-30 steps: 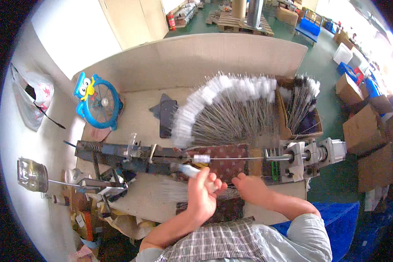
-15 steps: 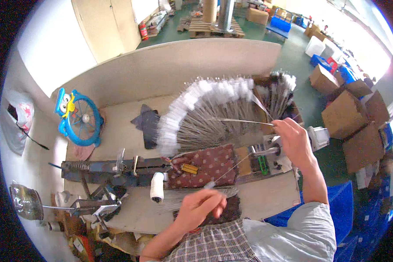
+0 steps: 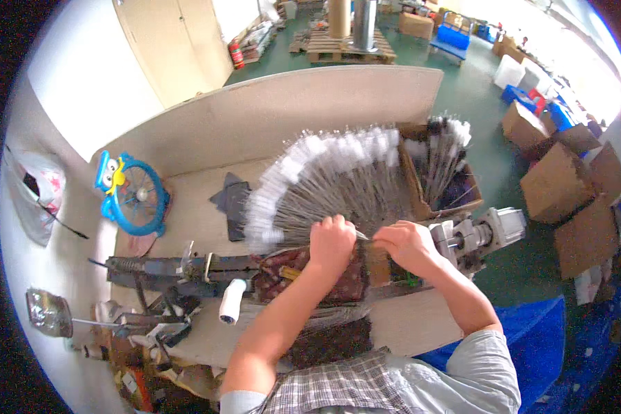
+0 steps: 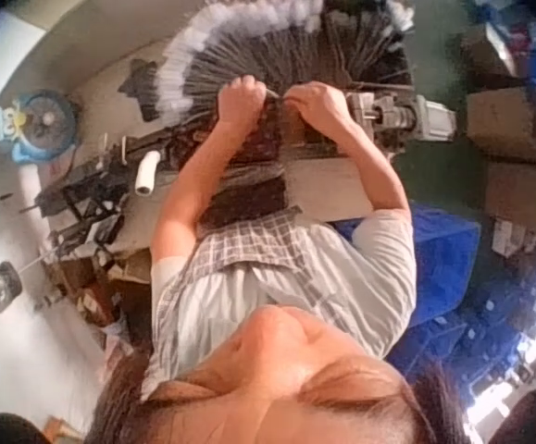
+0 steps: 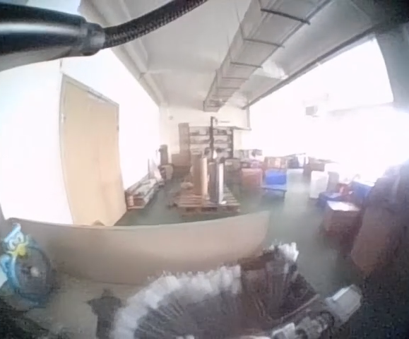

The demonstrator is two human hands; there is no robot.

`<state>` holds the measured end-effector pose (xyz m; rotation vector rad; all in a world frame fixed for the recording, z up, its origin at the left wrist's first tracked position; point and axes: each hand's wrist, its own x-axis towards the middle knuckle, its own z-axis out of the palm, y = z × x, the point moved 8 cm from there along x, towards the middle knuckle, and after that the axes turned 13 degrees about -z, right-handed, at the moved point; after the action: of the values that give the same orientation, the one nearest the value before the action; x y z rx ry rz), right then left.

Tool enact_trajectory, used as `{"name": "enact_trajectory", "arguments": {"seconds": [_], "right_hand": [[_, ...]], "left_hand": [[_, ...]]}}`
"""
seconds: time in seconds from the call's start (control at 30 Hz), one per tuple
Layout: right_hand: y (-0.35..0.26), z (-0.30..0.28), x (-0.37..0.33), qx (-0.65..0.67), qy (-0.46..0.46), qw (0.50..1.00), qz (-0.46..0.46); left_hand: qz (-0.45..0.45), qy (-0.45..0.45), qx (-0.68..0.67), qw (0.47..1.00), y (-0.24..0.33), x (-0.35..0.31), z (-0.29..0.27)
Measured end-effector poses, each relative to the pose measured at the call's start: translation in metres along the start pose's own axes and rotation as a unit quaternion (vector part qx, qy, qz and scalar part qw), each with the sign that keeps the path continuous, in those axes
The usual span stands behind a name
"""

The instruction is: Manually assembling wire brushes using a specialized machine and metal rods.

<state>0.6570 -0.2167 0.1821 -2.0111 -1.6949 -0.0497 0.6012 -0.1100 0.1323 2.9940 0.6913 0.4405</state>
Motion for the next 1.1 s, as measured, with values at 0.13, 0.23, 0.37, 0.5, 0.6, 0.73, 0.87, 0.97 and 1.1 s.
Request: {"name": "enact_trajectory", "arguments": {"seconds": [0.13,0.23,0.37,0.5,0.6,0.73,0.87,0.97,1.1], "right_hand": [[-0.002,-0.003,0.001,0.114,-0.057,0.992,-0.007],[-0.020,0.005,0.019,0.122,-0.058,0.988,-0.073],[-0.078,0.036,0.055,0.209,-0.012,0.952,-0.224],[-0.111,0.074,0.079,0.204,0.008,0.951,-0.234],[-0.121,0.096,0.089,0.163,0.021,0.966,-0.200],[-0.132,0.111,0.096,0.124,0.010,0.975,-0.186],[-0.135,0.103,0.095,0.132,0.021,0.974,-0.185],[-0.135,0.105,0.100,0.094,-0.011,0.978,-0.186],[-0.136,0.082,0.093,0.076,0.023,0.972,-0.219]], "left_hand": [[0.006,0.081,-0.025,0.996,-0.029,-0.023,-0.007],[-0.014,0.040,-0.117,0.992,-0.044,-0.079,-0.033],[-0.135,0.042,-0.249,0.958,-0.073,-0.138,-0.050],[-0.360,-0.014,-0.425,0.830,-0.115,-0.177,-0.041],[-0.446,-0.036,-0.554,0.702,-0.139,-0.196,-0.032],[-0.451,0.075,-0.764,0.455,-0.164,-0.208,-0.019],[-0.438,-0.087,-0.602,0.661,-0.150,-0.173,-0.013],[-0.443,-0.114,-0.471,0.754,-0.168,-0.176,0.022],[-0.415,-0.080,-0.508,0.751,-0.161,-0.167,0.013]]}}
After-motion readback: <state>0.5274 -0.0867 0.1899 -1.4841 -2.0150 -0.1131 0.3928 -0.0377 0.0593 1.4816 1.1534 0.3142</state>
